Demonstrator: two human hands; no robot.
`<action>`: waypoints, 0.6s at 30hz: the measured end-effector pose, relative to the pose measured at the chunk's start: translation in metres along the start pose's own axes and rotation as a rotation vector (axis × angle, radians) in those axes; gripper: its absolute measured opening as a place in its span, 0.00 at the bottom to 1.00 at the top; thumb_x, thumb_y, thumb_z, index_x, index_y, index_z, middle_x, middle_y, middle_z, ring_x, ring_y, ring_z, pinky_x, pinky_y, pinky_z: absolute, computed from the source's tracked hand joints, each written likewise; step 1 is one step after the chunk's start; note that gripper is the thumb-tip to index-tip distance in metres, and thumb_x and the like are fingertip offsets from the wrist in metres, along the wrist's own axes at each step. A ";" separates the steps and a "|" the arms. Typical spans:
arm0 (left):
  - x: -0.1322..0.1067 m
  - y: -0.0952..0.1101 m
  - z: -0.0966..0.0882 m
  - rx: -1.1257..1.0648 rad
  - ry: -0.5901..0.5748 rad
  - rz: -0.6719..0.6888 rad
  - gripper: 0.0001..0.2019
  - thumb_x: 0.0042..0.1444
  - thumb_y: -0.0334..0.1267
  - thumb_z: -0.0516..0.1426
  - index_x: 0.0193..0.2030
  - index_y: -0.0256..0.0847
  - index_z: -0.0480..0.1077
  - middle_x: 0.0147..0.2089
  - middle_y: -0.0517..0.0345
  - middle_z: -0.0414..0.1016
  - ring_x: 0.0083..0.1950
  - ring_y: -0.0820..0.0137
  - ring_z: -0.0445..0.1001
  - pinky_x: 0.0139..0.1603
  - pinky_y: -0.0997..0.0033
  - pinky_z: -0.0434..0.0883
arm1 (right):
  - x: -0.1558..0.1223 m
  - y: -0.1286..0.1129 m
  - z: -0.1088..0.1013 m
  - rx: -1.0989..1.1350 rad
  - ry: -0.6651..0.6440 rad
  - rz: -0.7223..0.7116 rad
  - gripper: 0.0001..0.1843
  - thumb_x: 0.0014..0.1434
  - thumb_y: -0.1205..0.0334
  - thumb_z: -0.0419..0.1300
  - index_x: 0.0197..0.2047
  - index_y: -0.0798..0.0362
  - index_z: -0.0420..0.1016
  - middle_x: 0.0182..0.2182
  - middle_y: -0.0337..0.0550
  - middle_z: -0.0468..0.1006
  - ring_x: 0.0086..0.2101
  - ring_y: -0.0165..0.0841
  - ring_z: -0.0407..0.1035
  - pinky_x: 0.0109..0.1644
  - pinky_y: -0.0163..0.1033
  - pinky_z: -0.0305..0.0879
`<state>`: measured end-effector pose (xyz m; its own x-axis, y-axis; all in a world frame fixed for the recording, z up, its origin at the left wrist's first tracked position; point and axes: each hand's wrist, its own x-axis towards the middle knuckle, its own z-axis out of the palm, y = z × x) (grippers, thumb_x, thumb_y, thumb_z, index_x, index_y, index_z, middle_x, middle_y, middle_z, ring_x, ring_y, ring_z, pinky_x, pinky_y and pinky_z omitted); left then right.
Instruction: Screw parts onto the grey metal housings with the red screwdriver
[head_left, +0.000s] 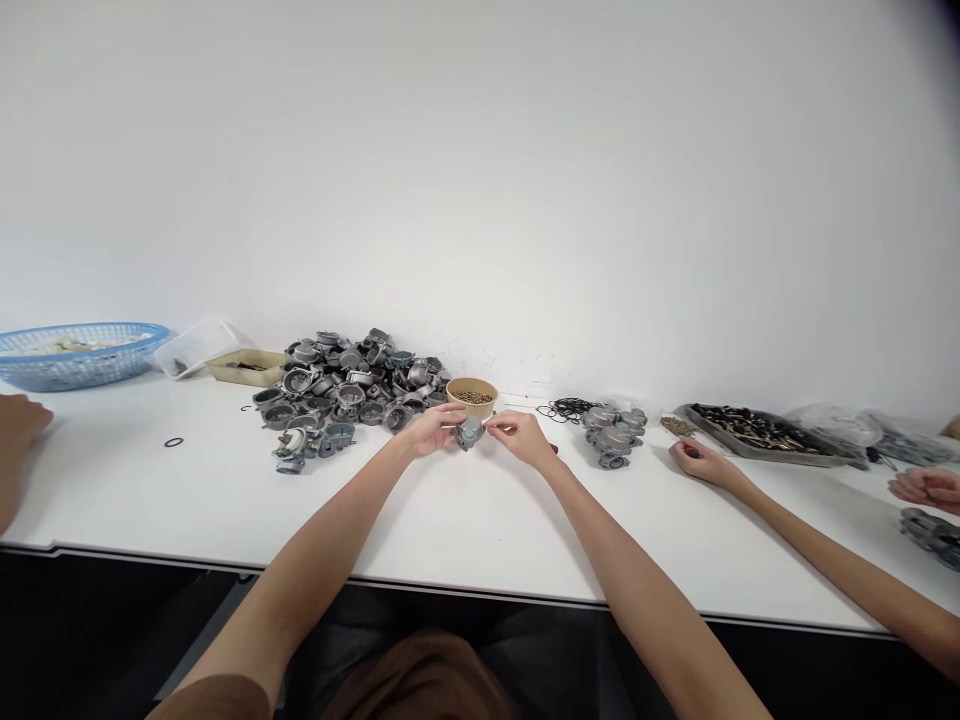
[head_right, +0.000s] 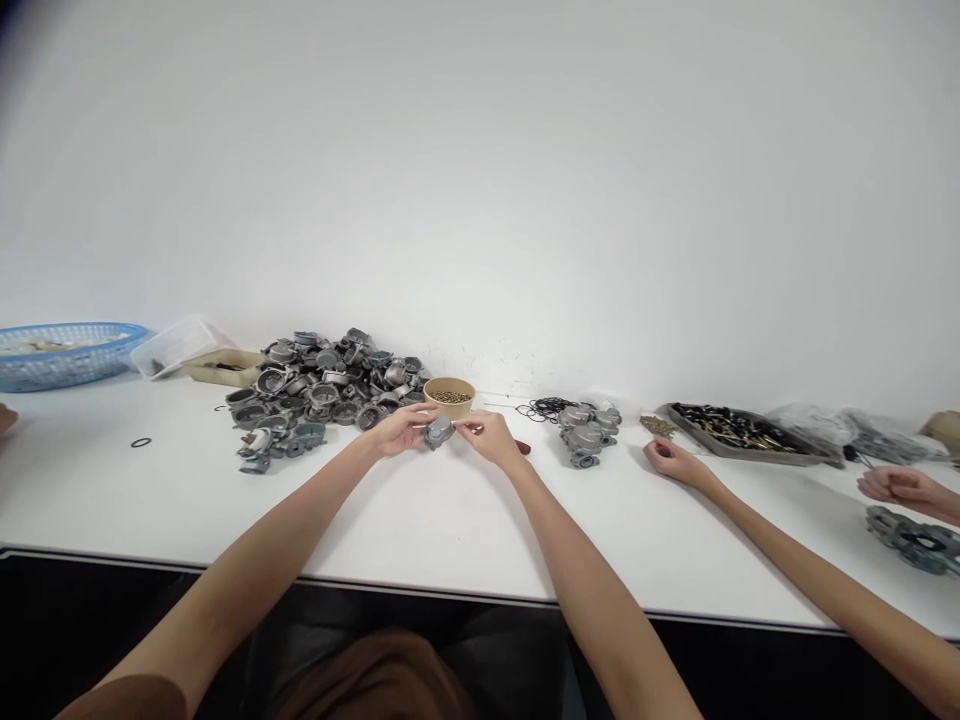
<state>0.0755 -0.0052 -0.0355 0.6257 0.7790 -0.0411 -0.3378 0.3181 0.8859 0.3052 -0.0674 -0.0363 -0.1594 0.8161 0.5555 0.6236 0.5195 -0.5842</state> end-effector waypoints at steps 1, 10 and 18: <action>0.001 0.001 0.000 -0.036 0.004 0.026 0.22 0.54 0.27 0.66 0.55 0.35 0.70 0.50 0.45 0.76 0.42 0.66 0.78 0.40 0.69 0.76 | 0.001 0.004 -0.005 -0.019 0.040 0.004 0.11 0.61 0.61 0.59 0.41 0.49 0.84 0.42 0.45 0.84 0.39 0.38 0.79 0.42 0.41 0.77; 0.000 0.018 -0.010 -0.250 0.128 0.041 0.15 0.58 0.23 0.60 0.52 0.33 0.74 0.50 0.43 0.77 0.48 0.63 0.78 0.47 0.69 0.79 | -0.011 0.045 -0.034 -0.359 -0.083 0.193 0.13 0.57 0.62 0.65 0.45 0.51 0.84 0.45 0.48 0.83 0.43 0.42 0.78 0.51 0.45 0.72; 0.002 0.016 -0.012 -0.290 0.086 0.008 0.20 0.54 0.20 0.57 0.55 0.27 0.74 0.45 0.43 0.79 0.43 0.63 0.79 0.43 0.69 0.80 | -0.002 0.003 0.024 -0.314 -0.208 -0.090 0.13 0.65 0.57 0.59 0.49 0.46 0.82 0.50 0.43 0.81 0.50 0.41 0.74 0.57 0.43 0.68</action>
<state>0.0629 0.0073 -0.0269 0.5644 0.8211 -0.0847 -0.5370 0.4431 0.7179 0.2894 -0.0614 -0.0532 -0.3560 0.8213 0.4458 0.7987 0.5151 -0.3111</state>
